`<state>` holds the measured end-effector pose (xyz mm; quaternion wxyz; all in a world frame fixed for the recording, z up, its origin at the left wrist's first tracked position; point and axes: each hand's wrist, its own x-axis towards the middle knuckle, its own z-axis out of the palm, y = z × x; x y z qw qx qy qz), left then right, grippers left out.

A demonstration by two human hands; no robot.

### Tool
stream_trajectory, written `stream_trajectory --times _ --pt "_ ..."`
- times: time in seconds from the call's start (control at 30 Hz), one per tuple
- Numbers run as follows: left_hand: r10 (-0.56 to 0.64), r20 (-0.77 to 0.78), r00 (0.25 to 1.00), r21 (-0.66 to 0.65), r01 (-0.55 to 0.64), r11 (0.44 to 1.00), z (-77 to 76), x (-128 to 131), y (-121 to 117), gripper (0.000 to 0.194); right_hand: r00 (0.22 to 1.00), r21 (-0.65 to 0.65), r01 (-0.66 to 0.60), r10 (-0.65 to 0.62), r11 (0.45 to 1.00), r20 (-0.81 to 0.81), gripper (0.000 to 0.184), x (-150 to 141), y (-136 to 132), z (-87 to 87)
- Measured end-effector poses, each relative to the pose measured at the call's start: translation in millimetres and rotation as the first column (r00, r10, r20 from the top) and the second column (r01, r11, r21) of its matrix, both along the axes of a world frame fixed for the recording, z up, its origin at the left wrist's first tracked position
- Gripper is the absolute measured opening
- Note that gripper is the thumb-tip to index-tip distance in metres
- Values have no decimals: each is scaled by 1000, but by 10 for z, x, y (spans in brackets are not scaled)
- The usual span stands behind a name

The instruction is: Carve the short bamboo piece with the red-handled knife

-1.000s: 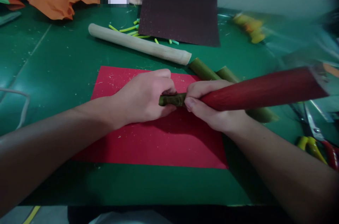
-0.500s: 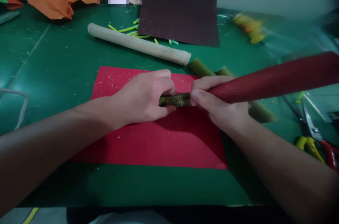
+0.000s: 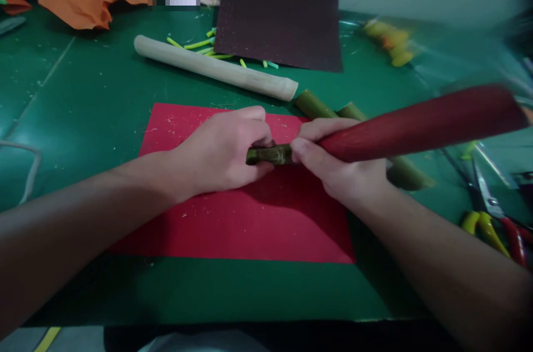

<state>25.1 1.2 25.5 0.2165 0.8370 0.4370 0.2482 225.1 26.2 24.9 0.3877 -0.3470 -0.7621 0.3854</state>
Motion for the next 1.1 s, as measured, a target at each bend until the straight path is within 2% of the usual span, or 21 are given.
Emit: stream_trajectory --times 0.1,0.23,0.47,0.6,0.77,0.87,0.97,1.03,1.1 --pt "0 -24 1000 -15 -1 1000 20 -2 4 12 987 5 118 -117 993 -109 20 -14 7 -42" --pt "2 -20 1000 -37 -2 999 20 -4 -4 13 999 -40 -21 19 999 -49 27 14 37 -35" --pt "-5 39 999 -1 5 1000 -33 -2 -5 12 982 4 -175 174 985 77 26 39 42 33" --pt "3 9 1000 10 -3 1000 -34 -3 -4 15 968 36 -236 232 971 95 24 30 50 33" --pt "1 -1 1000 15 -1 1000 -25 0 -10 16 969 34 -236 233 971 78 24 26 48 21" --pt "6 1 1000 5 -6 1000 -14 -1 -5 14 982 34 -182 180 983 61 25 20 21 9" --pt "3 -12 1000 6 -3 1000 1 -2 0 13 999 30 -43 42 999 26 24 8 1 -15" --pt "-1 -35 999 -5 0 1000 13 -1 -3 8 993 27 84 -81 996 -83 22 -1 9 -33" --pt "-1 -56 998 -21 0 1000 23 2 -9 7 987 -28 104 -107 994 -118 22 -6 31 -44"
